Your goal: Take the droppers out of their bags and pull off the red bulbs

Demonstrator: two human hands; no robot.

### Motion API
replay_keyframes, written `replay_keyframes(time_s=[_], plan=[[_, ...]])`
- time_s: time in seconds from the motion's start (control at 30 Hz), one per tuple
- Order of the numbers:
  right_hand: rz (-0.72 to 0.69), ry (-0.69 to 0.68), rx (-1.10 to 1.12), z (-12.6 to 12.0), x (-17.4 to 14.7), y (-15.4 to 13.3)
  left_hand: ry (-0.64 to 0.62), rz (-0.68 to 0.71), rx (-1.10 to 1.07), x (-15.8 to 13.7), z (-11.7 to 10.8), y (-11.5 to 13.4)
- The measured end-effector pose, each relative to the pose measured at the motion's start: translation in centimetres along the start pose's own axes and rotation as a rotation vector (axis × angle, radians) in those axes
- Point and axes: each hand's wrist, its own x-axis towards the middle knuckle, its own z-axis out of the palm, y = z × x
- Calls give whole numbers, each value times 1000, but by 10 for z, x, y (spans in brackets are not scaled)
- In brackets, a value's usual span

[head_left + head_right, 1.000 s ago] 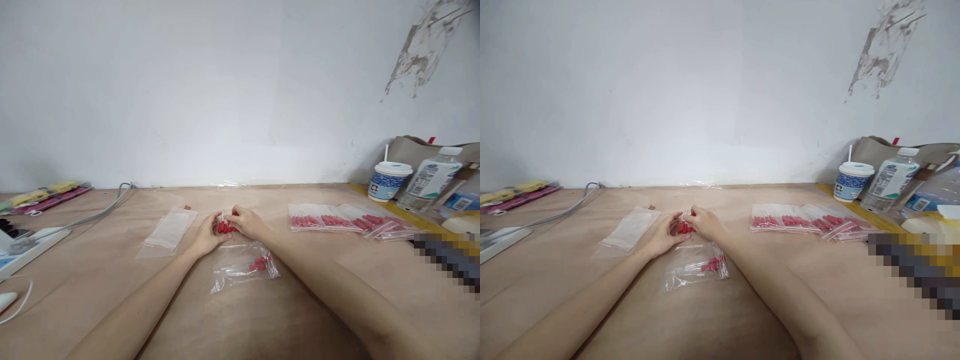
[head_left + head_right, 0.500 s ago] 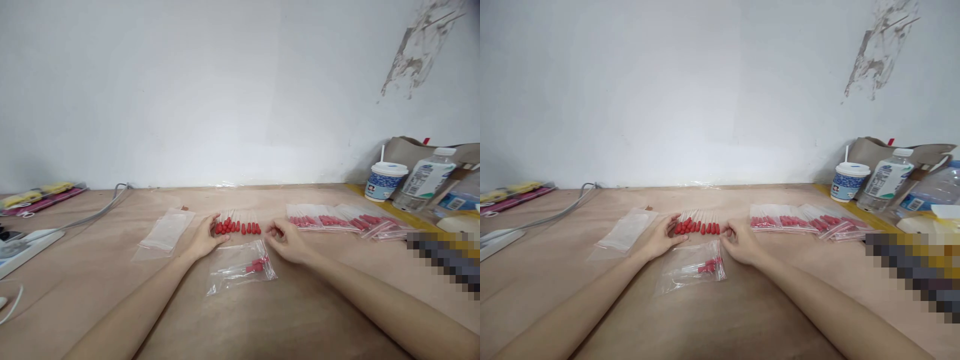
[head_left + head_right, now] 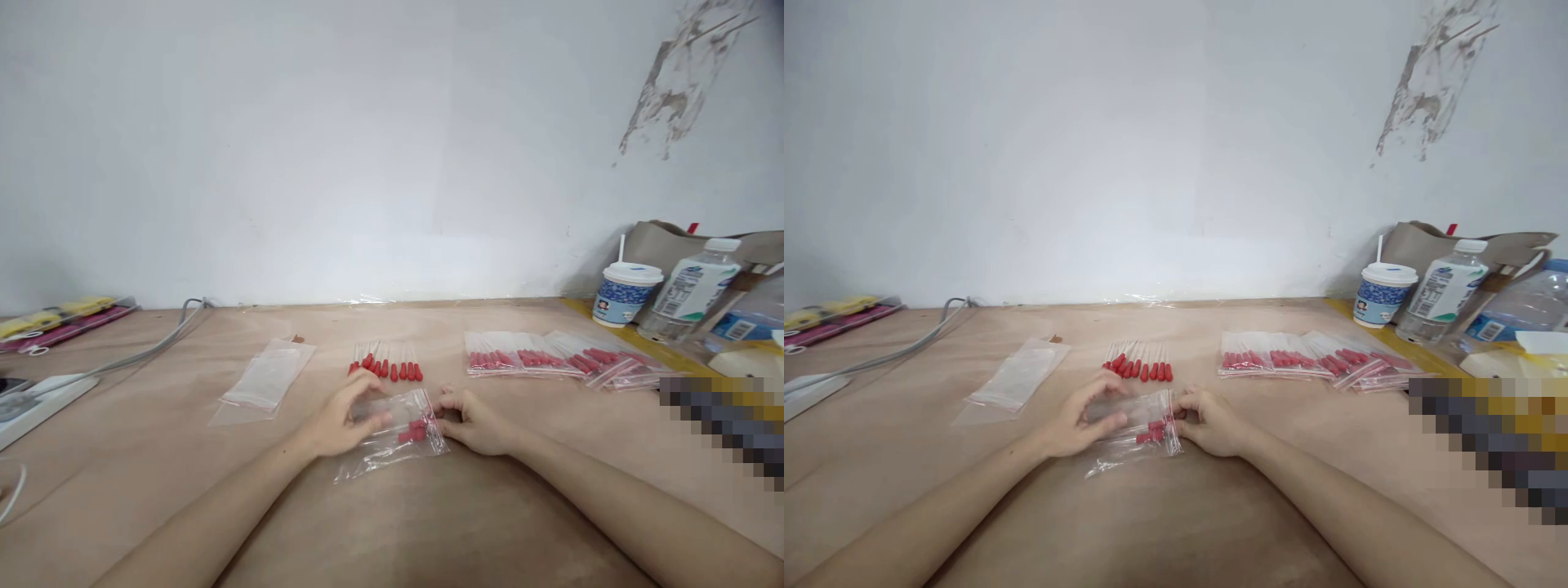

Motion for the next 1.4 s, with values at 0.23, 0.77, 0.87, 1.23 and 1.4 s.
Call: replay_keyframes(time_s=[0.23, 0.77, 0.87, 1.23, 1.4], plan=[[-100, -13, 88, 7, 3, -9, -259, 36, -46, -6, 14, 13], [116, -153, 94, 1, 0, -10, -386, 98, 60, -3, 13, 13], [116, -178, 153, -5, 2, -8, -386, 107, 49, -3, 13, 14], [233, -293, 277, -23, 1, -7, -413, 107, 54, -3, 13, 9], [273, -265, 232, -43, 0, -2, -417, 98, 35, -2, 12, 11]])
